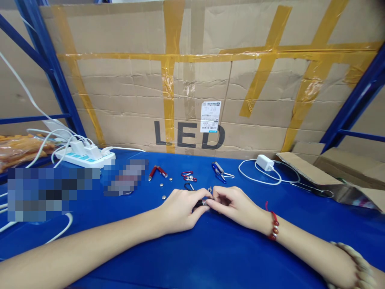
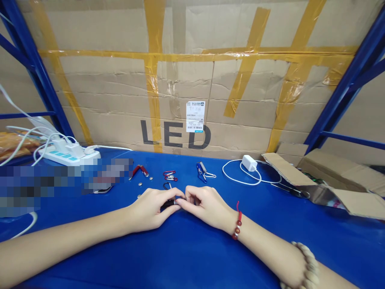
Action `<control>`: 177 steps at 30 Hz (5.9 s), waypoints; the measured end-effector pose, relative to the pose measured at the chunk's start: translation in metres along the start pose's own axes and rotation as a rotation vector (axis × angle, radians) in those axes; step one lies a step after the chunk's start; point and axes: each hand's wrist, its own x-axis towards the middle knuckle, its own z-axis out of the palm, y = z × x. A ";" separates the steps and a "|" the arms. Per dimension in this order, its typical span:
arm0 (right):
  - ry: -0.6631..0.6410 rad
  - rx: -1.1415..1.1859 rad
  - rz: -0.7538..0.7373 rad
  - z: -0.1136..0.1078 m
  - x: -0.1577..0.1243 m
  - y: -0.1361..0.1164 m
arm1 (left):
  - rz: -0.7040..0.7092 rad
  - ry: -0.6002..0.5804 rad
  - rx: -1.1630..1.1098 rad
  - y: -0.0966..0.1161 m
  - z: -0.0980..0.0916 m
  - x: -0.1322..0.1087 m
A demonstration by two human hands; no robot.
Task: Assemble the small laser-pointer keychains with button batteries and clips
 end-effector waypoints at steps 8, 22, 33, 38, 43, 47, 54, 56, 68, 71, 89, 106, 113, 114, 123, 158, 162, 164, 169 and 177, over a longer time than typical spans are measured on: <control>-0.003 -0.001 0.002 0.001 0.001 0.001 | 0.004 0.004 -0.004 0.000 0.001 0.000; -0.022 -0.014 0.008 0.000 0.001 0.000 | 0.014 0.010 0.003 -0.001 0.002 0.000; -0.039 -0.067 0.011 0.000 0.001 0.001 | 0.012 -0.036 -0.022 0.002 0.000 0.001; -0.039 -0.068 0.003 0.001 0.002 0.002 | 0.008 -0.047 -0.023 0.002 -0.001 0.001; -0.037 -0.063 0.002 0.000 0.002 0.001 | 0.010 -0.047 -0.018 0.001 0.000 0.001; -0.033 -0.064 -0.003 0.000 0.001 0.000 | 0.013 -0.046 -0.011 0.001 0.000 0.001; -0.032 -0.075 -0.005 0.000 0.002 -0.001 | 0.014 -0.045 -0.023 0.001 -0.001 0.001; -0.034 -0.072 -0.005 0.000 0.002 0.000 | 0.013 -0.045 -0.024 0.001 0.000 0.001; -0.037 -0.080 -0.005 0.000 0.001 0.000 | 0.028 -0.044 -0.026 -0.001 0.002 0.000; -0.038 -0.081 -0.006 0.000 0.001 0.000 | 0.031 -0.039 -0.024 -0.001 0.002 0.000; -0.046 -0.094 0.001 0.001 0.001 0.001 | 0.035 -0.050 -0.006 -0.001 0.002 0.001; -0.055 -0.106 0.000 0.000 0.001 0.000 | 0.046 -0.043 -0.002 -0.001 0.003 0.001; -0.062 -0.112 0.014 0.001 0.002 0.000 | 0.045 -0.044 -0.005 -0.001 0.003 0.000; -0.063 -0.112 0.016 0.001 0.002 0.001 | 0.044 -0.045 -0.003 -0.002 0.003 0.000; -0.065 -0.112 0.015 0.001 0.001 0.000 | 0.051 -0.034 0.006 -0.002 0.005 0.000; -0.082 -0.134 0.040 0.001 0.002 -0.001 | 0.056 -0.057 -0.010 -0.003 0.005 0.002; -0.078 -0.133 0.033 0.000 0.001 -0.001 | 0.053 -0.064 -0.009 -0.003 0.005 0.002; -0.075 -0.135 0.030 0.000 0.001 -0.001 | 0.052 -0.063 -0.005 -0.003 0.005 0.002; -0.076 -0.138 0.028 0.000 0.001 -0.001 | 0.060 -0.052 -0.009 -0.003 0.005 0.001; -0.076 -0.143 0.019 0.000 0.001 -0.001 | 0.060 -0.054 -0.005 -0.003 0.005 0.001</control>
